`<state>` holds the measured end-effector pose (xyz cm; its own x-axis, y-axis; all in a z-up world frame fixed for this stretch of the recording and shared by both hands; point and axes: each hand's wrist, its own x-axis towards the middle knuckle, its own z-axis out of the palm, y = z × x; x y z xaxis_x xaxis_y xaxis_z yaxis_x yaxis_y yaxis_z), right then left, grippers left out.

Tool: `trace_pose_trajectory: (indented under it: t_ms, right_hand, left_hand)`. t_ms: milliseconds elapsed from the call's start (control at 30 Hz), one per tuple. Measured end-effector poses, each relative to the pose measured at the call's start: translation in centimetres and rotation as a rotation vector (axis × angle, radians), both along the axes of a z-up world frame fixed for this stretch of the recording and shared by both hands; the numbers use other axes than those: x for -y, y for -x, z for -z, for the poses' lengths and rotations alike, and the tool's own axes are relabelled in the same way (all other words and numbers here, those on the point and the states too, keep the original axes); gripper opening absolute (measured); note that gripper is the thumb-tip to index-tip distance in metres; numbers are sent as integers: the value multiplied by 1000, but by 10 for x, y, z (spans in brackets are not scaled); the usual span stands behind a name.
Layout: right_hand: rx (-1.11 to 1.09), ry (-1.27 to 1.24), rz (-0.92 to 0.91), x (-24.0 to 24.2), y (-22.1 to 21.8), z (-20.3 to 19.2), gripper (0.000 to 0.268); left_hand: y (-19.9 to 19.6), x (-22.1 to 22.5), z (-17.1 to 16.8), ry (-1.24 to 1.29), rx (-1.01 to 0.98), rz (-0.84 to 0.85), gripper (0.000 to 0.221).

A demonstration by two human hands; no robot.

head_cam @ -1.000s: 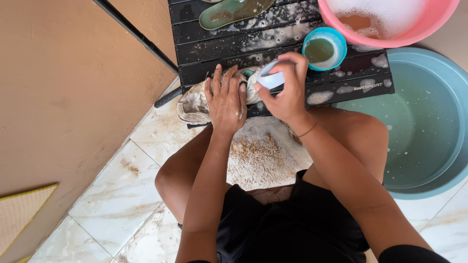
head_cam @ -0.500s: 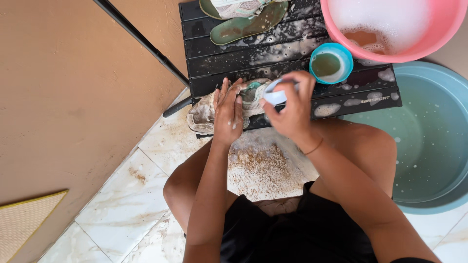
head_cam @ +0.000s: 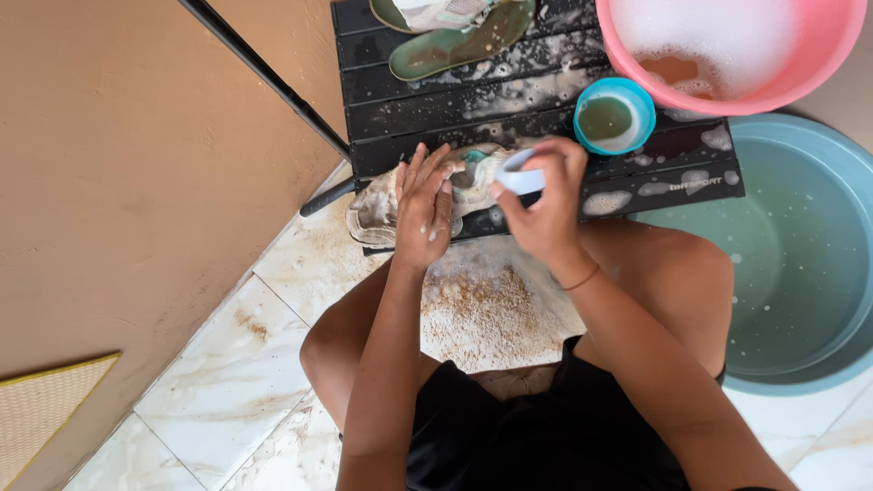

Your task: The person cleans a shoe and its insoles by scrubbing them with a soapy brush and rinsing them with water from a small cup.

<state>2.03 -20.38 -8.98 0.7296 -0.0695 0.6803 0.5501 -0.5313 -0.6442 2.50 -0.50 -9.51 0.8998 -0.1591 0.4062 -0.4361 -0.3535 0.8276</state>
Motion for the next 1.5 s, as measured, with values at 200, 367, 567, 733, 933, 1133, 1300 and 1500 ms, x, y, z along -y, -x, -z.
trace_pose_trajectory:
  t_ms: [200,367,567,733,933,1133,1300,1500]
  right_hand:
    - [111,8,-65,-11,8,-6,29]
    - [148,46,-88,-21,13,3,28]
    - [105,61,-89,-22,19,32,27]
    - [23,-72,134,-19,19,25,34]
    - [79,-5,72,-20,23,1,33]
    - [64,196,-257,-28,18,7,24]
    - [91,179,-45,-49,19,2,20]
    - [-40,-246,131,-15,8,40,41]
  left_hand:
    - [2,2,-5,-45,-9,2,35]
    - [2,-2,3,-103,-9,-19,35]
    - [3,1,-3,-62,-7,-4,37]
    - [1,3,3,-100,-8,-35,40]
    - [5,7,-7,-137,-2,-78,40]
    - [2,-1,-8,-48,-52,-27,45]
    - [0,-1,1,-67,-51,-11,60]
    - [2,-1,-1,-29,-75,10,60]
